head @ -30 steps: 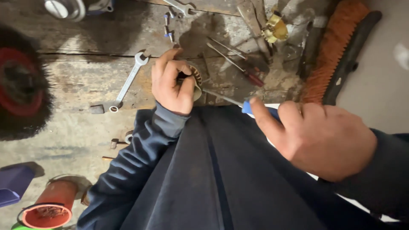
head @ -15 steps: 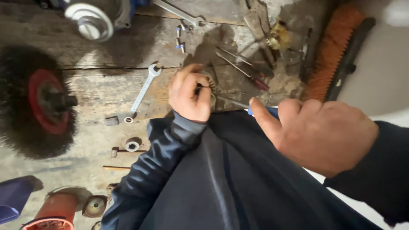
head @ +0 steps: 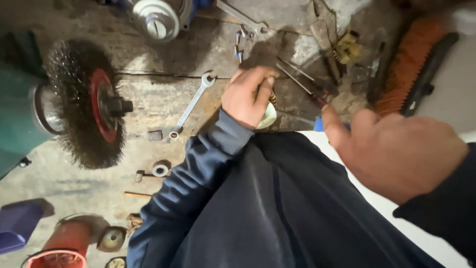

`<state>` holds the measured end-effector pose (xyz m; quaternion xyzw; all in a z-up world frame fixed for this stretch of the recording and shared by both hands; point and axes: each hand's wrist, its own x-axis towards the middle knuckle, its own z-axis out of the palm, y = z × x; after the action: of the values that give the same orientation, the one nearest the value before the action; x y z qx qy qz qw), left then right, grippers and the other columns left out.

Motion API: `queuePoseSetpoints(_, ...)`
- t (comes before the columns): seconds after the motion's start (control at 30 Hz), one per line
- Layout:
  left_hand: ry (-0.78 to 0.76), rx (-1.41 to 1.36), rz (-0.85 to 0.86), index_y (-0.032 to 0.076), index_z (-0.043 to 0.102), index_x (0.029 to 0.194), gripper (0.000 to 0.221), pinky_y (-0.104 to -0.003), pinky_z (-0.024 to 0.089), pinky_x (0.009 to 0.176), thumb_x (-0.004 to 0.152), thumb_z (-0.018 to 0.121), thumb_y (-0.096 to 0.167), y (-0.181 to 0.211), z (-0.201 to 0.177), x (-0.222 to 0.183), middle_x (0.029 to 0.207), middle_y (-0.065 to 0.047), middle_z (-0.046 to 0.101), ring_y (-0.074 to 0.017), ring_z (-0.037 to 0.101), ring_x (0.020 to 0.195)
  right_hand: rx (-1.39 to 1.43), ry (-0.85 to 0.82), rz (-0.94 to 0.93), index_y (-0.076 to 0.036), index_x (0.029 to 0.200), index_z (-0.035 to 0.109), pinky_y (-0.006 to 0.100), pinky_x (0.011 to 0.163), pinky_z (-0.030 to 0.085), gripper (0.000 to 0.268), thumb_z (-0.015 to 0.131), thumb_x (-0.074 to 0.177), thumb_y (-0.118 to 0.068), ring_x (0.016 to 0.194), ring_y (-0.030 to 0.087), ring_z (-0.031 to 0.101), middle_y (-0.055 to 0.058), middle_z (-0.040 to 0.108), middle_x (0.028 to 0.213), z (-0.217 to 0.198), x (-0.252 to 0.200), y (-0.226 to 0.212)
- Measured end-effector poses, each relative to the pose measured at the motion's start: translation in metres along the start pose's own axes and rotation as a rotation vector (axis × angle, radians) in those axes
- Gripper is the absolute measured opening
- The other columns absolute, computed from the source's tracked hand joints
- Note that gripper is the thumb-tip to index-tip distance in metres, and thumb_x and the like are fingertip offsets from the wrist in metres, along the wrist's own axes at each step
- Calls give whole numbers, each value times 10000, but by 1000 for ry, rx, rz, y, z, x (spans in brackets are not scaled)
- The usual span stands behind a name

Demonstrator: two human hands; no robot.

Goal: The person works on an electric motor armature at a workbench. They pull a plastic end ring off the copper windings by hand, then use a screwdriver to pry and lever the ring and seat it back around the armature, repeatedly working the ring into place with the screwdriver.

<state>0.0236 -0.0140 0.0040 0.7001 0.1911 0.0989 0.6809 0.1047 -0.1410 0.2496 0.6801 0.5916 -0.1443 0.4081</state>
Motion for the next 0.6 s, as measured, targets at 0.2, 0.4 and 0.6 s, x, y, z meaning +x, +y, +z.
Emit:
queuePoseSetpoints(0.2,161,166,228,185,675,1129,95,-450,530,839,1064,619,226,-10,9,-2,995,-83,723,-351,670,967,-45,-113,11,-277,1434,661,364,357,341,523,567,921,-319,391,171,497,14,427,591,-7,11,1)
queuePoseSetpoints(0.4,60,167,-36,204,732,1129,181,-472,535,699,993,647,288,-11,14,-5,842,-105,712,-332,697,837,-135,-88,-27,-288,1436,676,351,368,302,486,571,969,-372,382,144,449,4,386,583,11,-7,0)
queuePoseSetpoints(0.6,99,134,66,207,724,1097,144,-451,542,720,1011,642,288,-11,16,-8,862,-78,725,-323,702,848,-97,-52,-46,-276,1406,709,349,390,287,506,566,970,-487,370,146,373,3,362,602,40,-31,2)
